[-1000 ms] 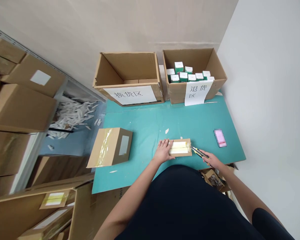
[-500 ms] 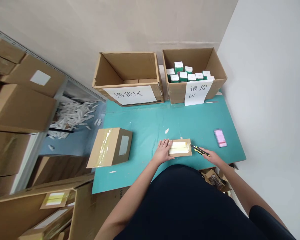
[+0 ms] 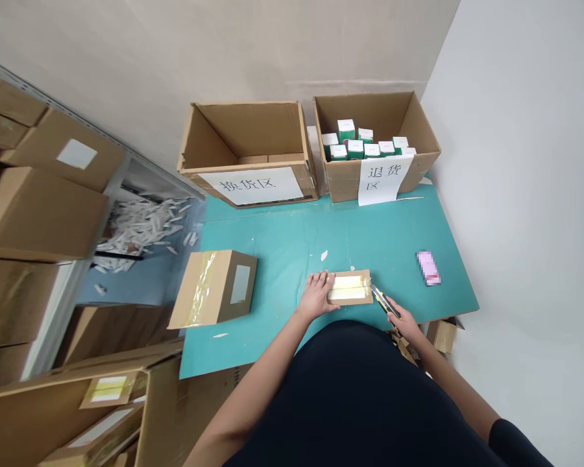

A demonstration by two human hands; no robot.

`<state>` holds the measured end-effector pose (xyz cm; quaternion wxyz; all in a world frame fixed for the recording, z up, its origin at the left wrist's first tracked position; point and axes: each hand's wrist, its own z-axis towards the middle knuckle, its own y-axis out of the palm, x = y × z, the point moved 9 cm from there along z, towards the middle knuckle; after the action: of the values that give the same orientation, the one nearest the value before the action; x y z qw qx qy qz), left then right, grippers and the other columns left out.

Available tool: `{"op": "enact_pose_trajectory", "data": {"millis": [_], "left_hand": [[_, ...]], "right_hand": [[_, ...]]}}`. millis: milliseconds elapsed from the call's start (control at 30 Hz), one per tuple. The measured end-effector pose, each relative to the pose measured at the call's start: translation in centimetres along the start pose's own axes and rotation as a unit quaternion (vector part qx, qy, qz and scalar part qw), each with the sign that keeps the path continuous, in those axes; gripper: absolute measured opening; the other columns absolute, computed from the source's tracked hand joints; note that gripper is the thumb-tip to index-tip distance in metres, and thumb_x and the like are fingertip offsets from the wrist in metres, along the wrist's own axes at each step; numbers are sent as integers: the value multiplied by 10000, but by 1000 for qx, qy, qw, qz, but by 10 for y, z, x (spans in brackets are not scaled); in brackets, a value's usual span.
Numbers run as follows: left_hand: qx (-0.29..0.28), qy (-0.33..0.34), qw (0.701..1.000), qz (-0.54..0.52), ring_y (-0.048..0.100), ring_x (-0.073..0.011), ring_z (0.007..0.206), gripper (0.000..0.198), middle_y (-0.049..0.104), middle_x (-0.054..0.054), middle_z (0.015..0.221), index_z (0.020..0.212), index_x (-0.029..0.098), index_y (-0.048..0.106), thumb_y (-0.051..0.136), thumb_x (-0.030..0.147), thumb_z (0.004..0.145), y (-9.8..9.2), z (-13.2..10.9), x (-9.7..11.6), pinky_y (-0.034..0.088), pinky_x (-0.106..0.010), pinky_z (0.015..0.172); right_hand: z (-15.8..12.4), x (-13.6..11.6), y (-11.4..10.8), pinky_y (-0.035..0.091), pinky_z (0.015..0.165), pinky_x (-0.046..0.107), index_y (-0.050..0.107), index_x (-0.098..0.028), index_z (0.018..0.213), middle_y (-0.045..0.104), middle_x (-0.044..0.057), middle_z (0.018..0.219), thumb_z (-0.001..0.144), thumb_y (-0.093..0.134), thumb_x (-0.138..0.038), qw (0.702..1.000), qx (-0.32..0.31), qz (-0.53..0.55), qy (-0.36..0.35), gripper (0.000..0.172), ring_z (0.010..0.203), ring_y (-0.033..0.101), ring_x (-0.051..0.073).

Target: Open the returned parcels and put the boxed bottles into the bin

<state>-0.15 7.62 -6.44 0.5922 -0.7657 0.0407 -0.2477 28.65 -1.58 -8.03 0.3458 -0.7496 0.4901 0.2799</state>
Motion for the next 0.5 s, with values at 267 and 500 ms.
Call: {"op": "enact_pose_trajectory", "data": {"millis": [267, 500], "left_hand": [[-3, -1, 1000, 3, 325, -416, 1464, 1121, 395, -215, 1568, 1561, 184, 335, 788, 648, 646, 1, 1, -1, 178, -563, 1225], [-6, 1, 1000, 1, 322, -417, 1470, 1100, 388, -222, 1573, 1562, 182, 324, 781, 632, 667, 1, 1, 0, 173, -570, 1226]], "right_hand": [[-14, 9, 8, 442, 488, 242, 416, -213, 1548, 615, -7, 754, 847, 534, -479, 999, 18, 26, 24, 759, 509, 497, 119], [-24, 18, 11, 431, 461, 234, 389, -232, 1560, 610, -13, 749, 820, 530, -521, 999, 9, 27, 41, 807, 505, 516, 124]]}}
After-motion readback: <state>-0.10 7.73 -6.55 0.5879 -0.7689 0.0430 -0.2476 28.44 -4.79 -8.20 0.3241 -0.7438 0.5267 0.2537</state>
